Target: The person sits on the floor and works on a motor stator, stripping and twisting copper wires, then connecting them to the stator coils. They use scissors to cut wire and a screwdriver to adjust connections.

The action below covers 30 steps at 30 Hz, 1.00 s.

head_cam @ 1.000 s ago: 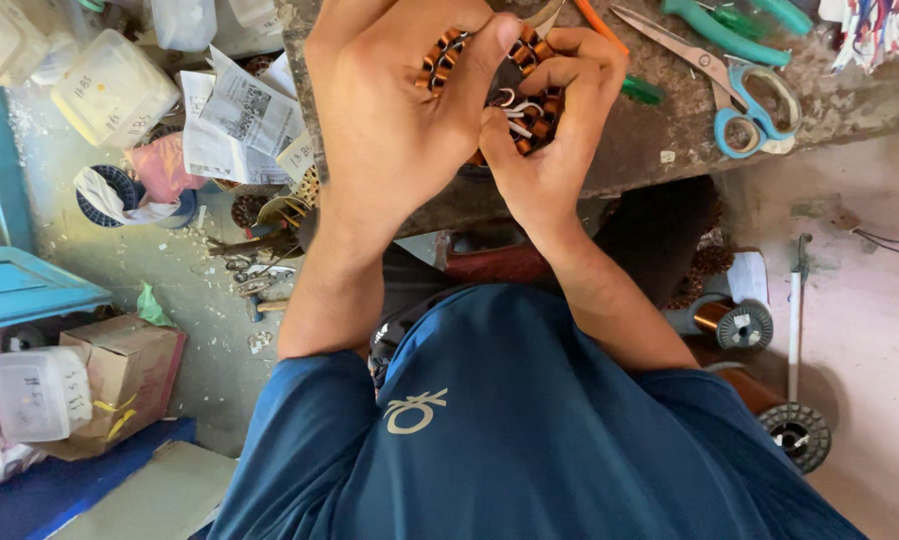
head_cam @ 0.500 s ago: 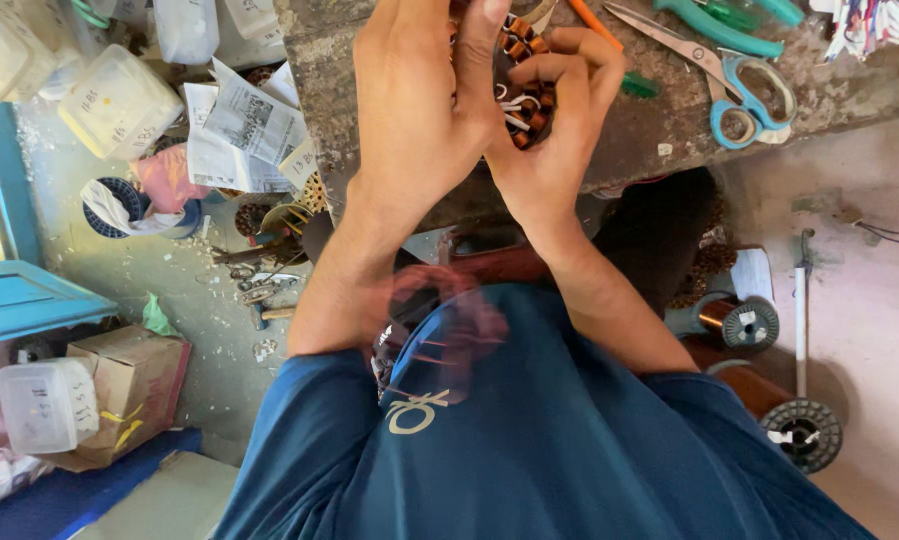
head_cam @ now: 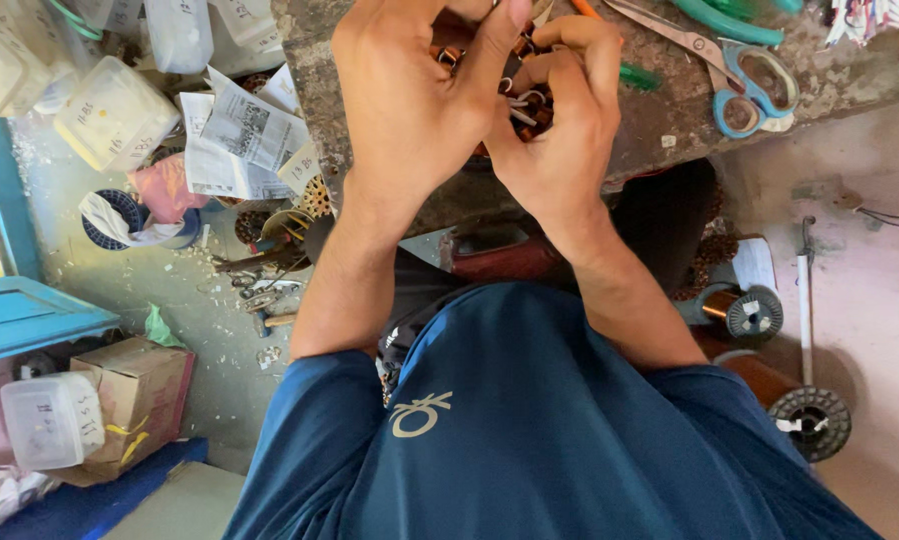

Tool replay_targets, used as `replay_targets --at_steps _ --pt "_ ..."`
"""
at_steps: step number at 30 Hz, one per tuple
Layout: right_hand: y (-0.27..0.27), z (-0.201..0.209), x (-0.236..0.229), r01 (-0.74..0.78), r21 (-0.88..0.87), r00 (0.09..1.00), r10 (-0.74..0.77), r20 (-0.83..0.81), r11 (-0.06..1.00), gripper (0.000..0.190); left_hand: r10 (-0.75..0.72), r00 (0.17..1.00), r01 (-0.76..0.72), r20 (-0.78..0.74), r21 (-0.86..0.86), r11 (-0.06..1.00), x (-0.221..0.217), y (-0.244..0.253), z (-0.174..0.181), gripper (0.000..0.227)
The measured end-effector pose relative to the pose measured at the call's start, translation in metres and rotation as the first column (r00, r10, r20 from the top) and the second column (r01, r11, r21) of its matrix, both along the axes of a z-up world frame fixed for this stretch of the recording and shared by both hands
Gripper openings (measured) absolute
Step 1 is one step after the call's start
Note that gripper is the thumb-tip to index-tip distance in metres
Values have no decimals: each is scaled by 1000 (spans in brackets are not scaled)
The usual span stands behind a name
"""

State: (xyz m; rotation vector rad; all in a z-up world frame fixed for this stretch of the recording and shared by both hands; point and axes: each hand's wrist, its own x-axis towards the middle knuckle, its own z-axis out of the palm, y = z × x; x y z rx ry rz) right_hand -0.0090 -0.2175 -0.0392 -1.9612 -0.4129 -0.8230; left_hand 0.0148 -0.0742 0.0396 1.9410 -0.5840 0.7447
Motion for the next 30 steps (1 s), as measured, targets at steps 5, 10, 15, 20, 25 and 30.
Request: replay_targets --at_steps 5,10,15,20,25,30 --pt "-3 -1 1 -14 -7 999 14 -46 1000 17 -51 998 49 -26 -68 996 0 3 -2 14" --pt "-6 0 3 -27 -13 1000 27 -6 1000 17 -56 998 52 -33 -106 993 2 2 -4 11" --pt "-5 2 1 -41 -11 999 41 8 999 19 57 998 -56 37 -36 998 -3 -3 -7 11" --pt "-7 -3 3 -51 17 998 52 -23 999 17 92 990 -94 110 15 995 -3 -3 -8 11" --pt "-11 -8 6 -103 4 995 103 13 995 16 104 978 -114 182 48 992 0 -3 -10 14" --pt "-10 -8 7 -90 26 996 89 23 996 16 85 984 -94 155 46 995 6 -4 -19 14"
